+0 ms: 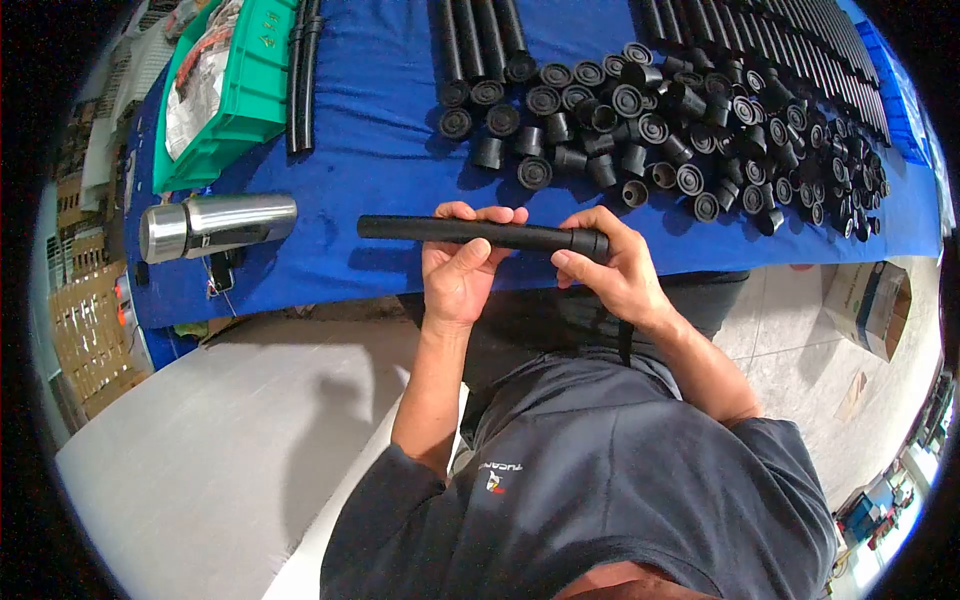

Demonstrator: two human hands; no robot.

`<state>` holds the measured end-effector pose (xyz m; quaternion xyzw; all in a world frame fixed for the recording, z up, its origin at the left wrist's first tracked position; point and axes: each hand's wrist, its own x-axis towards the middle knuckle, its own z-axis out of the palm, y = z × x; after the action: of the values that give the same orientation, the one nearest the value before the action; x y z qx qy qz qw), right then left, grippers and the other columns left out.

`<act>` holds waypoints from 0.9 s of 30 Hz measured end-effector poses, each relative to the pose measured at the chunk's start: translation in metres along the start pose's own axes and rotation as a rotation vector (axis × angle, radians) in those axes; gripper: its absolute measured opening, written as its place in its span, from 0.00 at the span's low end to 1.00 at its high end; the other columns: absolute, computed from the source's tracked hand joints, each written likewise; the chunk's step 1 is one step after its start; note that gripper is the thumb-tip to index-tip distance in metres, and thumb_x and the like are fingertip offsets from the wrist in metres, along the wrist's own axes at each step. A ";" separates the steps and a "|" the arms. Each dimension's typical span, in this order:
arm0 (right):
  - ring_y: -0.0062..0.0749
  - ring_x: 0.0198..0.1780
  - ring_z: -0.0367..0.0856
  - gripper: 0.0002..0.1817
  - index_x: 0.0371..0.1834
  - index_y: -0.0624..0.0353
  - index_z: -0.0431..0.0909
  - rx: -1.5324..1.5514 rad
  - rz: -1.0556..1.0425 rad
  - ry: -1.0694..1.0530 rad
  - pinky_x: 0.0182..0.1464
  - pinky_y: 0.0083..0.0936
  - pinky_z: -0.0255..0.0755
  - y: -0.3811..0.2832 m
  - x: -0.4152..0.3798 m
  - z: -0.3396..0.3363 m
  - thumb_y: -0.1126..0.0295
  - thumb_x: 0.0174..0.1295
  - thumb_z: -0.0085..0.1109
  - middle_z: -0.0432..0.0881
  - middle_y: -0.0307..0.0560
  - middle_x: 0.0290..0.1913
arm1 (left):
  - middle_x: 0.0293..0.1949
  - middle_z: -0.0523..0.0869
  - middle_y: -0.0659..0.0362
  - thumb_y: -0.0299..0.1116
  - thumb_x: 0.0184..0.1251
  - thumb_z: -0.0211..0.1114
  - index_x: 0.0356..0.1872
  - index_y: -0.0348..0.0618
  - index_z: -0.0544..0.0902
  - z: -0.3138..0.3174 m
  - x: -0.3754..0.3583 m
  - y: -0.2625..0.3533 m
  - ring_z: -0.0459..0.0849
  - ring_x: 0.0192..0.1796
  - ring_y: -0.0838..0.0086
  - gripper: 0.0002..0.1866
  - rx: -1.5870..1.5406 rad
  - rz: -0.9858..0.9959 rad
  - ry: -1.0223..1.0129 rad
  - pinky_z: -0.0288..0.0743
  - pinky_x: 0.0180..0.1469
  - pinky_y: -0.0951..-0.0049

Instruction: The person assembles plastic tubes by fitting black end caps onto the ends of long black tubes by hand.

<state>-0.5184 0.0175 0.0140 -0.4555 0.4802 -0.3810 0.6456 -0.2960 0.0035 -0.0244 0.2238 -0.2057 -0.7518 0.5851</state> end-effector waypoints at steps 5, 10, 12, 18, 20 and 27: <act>0.17 0.34 0.82 0.17 0.52 0.64 0.78 -0.055 -0.011 -0.024 0.37 0.20 0.76 0.003 0.000 -0.004 0.69 0.66 0.73 0.85 0.39 0.32 | 0.57 0.86 0.42 0.21 0.66 0.73 0.55 0.45 0.76 0.000 -0.002 0.001 0.84 0.64 0.45 0.20 0.033 -0.011 0.004 0.84 0.65 0.50; 0.26 0.42 0.84 0.19 0.52 0.64 0.79 -0.224 -0.173 0.073 0.44 0.28 0.77 0.009 0.002 0.002 0.68 0.63 0.75 0.86 0.46 0.40 | 0.59 0.85 0.41 0.24 0.67 0.73 0.56 0.44 0.76 0.006 0.002 0.009 0.82 0.66 0.45 0.20 0.035 -0.028 0.031 0.82 0.67 0.48; 0.37 0.44 0.85 0.20 0.53 0.63 0.79 -0.352 -0.326 0.076 0.47 0.33 0.77 0.006 0.004 0.003 0.70 0.60 0.76 0.85 0.51 0.42 | 0.60 0.85 0.40 0.25 0.67 0.73 0.57 0.43 0.75 0.006 0.000 0.020 0.81 0.68 0.43 0.21 0.023 -0.076 0.016 0.79 0.69 0.44; 0.41 0.41 0.84 0.22 0.52 0.63 0.78 -0.268 -0.110 0.017 0.44 0.34 0.77 -0.007 0.014 0.015 0.63 0.62 0.76 0.83 0.54 0.41 | 0.58 0.86 0.41 0.26 0.68 0.73 0.57 0.44 0.75 -0.014 0.017 0.028 0.82 0.67 0.45 0.20 -0.005 -0.058 -0.039 0.78 0.70 0.43; 0.39 0.38 0.84 0.22 0.52 0.63 0.77 -0.330 -0.194 0.046 0.42 0.33 0.77 -0.002 0.017 0.013 0.64 0.63 0.75 0.83 0.53 0.37 | 0.58 0.86 0.41 0.26 0.69 0.72 0.57 0.44 0.75 -0.011 0.014 0.023 0.82 0.66 0.43 0.20 -0.023 -0.074 0.037 0.80 0.68 0.42; 0.27 0.32 0.87 0.18 0.52 0.64 0.75 -0.214 -0.171 0.016 0.35 0.27 0.78 -0.003 0.015 0.016 0.66 0.68 0.71 0.85 0.46 0.31 | 0.57 0.86 0.40 0.27 0.70 0.70 0.56 0.44 0.75 -0.016 0.014 0.021 0.83 0.64 0.42 0.18 -0.008 -0.061 -0.010 0.88 0.58 0.43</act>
<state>-0.4993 0.0068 0.0148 -0.5581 0.4827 -0.3846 0.5547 -0.2732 -0.0158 -0.0269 0.2239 -0.1985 -0.7711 0.5620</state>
